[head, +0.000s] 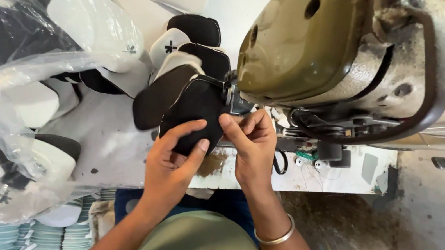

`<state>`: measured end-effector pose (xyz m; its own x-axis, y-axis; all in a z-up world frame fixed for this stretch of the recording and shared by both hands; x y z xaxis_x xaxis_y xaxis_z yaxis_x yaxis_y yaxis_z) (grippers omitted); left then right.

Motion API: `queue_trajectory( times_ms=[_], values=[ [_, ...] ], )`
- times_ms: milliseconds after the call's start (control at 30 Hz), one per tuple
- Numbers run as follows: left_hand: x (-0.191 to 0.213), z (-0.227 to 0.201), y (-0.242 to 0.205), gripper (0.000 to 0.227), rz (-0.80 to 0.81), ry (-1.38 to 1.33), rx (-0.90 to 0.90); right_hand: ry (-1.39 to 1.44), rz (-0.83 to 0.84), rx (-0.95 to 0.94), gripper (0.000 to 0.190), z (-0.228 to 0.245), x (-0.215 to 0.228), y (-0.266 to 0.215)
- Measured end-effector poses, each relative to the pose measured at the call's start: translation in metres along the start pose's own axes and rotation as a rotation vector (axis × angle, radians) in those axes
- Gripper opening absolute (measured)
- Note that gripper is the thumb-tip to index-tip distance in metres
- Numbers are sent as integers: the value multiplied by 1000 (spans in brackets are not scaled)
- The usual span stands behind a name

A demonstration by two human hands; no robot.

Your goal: The person uses a sewing machine to stitch the edges of black and white shoe parts. They repeatedly pick up parts, guide them under the needle, and trim excess thread with scissors before placing the finished pieces aside.

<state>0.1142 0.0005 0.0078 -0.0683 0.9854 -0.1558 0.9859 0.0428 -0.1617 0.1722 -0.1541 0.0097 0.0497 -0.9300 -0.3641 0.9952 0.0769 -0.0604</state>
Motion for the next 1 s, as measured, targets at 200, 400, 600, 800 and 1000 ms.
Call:
queue_trajectory(
  times_ms=[200, 400, 600, 800, 1000],
  values=[
    [-14, 6, 7, 36, 72, -196, -198, -23, 12, 60, 37, -3, 8, 1],
    [-15, -5, 23, 40, 38, -67, -102, -63, 49, 74, 37, 2, 6, -3],
    [-14, -28, 38, 40, 75, 2, -188, -151, -492, -54, 34, 29, 61, -22],
    [-4, -36, 66, 37, 99, 141, -181, -1444, -875, 1094, 39, 128, 199, -36],
    [17, -11, 85, 31, 357, -167, -276, -1733, -739, 982, 35, 74, 246, -42]
  ],
)
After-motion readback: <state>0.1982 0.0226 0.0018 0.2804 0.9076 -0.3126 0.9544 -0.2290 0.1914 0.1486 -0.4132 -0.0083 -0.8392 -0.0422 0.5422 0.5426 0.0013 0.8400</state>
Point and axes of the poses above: each hand's wrist, its own y-axis towards the middle knuckle, its own x-axis out of the back of the hand, z = x × y, the point moved 3 cm from there along y, towards the middle knuckle, and after that the axes turned 9 degrees about z, right-handed, at the moved point
